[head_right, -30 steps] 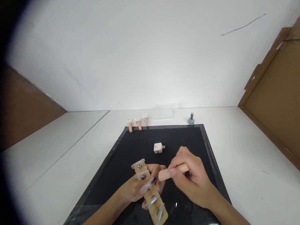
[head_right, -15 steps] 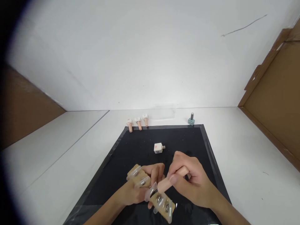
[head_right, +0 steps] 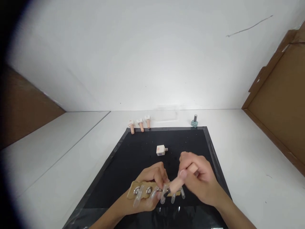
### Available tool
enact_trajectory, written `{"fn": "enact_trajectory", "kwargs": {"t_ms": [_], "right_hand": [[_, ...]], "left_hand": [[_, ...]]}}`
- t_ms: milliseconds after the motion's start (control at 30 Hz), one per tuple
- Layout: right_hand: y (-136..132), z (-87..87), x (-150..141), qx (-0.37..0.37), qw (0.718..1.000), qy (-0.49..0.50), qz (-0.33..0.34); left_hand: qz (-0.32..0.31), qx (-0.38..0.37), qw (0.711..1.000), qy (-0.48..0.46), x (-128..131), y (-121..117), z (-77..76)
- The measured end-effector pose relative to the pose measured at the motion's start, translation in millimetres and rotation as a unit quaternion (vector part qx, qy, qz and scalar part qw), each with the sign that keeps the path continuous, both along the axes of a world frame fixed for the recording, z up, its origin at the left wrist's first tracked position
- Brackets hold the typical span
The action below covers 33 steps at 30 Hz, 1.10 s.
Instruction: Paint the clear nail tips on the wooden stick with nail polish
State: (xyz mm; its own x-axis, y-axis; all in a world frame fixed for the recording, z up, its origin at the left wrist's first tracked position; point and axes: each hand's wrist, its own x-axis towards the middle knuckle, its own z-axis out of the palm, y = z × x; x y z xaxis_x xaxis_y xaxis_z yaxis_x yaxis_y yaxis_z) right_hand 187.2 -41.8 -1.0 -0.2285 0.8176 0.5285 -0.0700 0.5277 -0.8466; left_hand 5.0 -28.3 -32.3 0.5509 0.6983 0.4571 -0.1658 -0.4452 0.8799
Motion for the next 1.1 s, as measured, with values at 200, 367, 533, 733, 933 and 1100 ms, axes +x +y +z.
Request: {"fn": "enact_trajectory", "kwargs": {"t_ms": [200, 367, 533, 733, 933, 1100], "right_hand": [[0, 2.5, 2, 0.020, 0.998, -0.036, -0.042], [1, 4.1, 3, 0.065, 0.995, -0.078, 0.002], [3, 5.1, 3, 0.069, 0.994, -0.070, -0.057], [2, 4.3, 4, 0.076, 0.989, -0.106, -0.071], [4, 10.0, 2, 0.102, 0.990, -0.099, -0.007], [3, 10.6, 4, 0.107, 0.981, -0.136, -0.083]], "left_hand": [[0.014, 0.033, 0.999, 0.019, -2, 2, -0.9], [0.003, 0.060, 0.997, 0.051, -6, 3, -10.1], [-0.001, 0.072, 0.995, 0.073, -6, 5, -14.5], [-0.012, 0.076, 0.992, 0.102, -6, 5, -13.4], [-0.006, 0.064, 0.992, 0.108, -5, 7, -9.5], [0.003, 0.071, 0.991, 0.113, -6, 7, -13.1]]}}
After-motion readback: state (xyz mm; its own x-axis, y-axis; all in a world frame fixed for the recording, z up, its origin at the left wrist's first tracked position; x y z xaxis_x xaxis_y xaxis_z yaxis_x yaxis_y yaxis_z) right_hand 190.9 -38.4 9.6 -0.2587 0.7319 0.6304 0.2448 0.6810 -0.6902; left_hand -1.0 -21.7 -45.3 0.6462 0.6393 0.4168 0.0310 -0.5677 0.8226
